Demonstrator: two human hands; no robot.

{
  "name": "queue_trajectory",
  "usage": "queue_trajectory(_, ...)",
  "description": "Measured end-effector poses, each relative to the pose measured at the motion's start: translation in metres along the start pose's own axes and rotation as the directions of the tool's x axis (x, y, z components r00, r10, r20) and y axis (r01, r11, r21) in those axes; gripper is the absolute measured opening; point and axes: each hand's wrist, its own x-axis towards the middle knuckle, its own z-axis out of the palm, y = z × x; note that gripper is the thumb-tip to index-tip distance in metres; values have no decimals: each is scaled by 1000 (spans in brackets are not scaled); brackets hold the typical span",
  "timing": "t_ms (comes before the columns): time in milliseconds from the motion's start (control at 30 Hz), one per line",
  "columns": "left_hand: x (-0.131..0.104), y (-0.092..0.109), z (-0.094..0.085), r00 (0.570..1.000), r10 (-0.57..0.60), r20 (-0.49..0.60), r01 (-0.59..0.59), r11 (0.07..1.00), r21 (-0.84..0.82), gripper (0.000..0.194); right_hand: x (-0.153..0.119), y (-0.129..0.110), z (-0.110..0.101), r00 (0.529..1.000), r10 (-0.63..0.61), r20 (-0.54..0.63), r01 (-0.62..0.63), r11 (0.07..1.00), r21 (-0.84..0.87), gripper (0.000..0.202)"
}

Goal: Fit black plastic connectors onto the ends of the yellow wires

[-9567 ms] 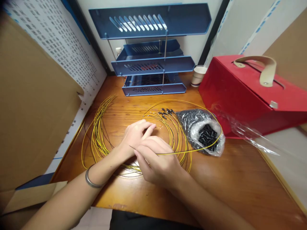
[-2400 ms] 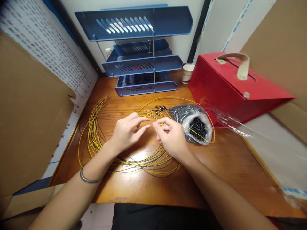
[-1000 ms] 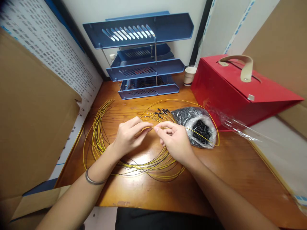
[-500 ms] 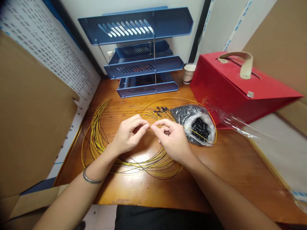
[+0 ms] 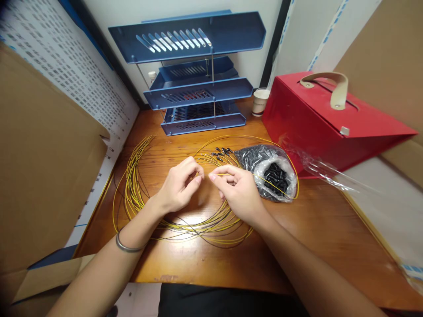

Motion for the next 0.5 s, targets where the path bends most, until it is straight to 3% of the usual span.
queue_trajectory(233, -2, 1, 4, 992, 102, 79, -96, 992, -82, 31, -1, 1, 1, 992, 14, 128, -23, 998, 64, 26)
queue_trajectory(500, -1, -1, 9, 987, 159, -14, -160, 982, -99, 40, -2, 2, -1, 990, -9, 138, 3, 999, 37, 32)
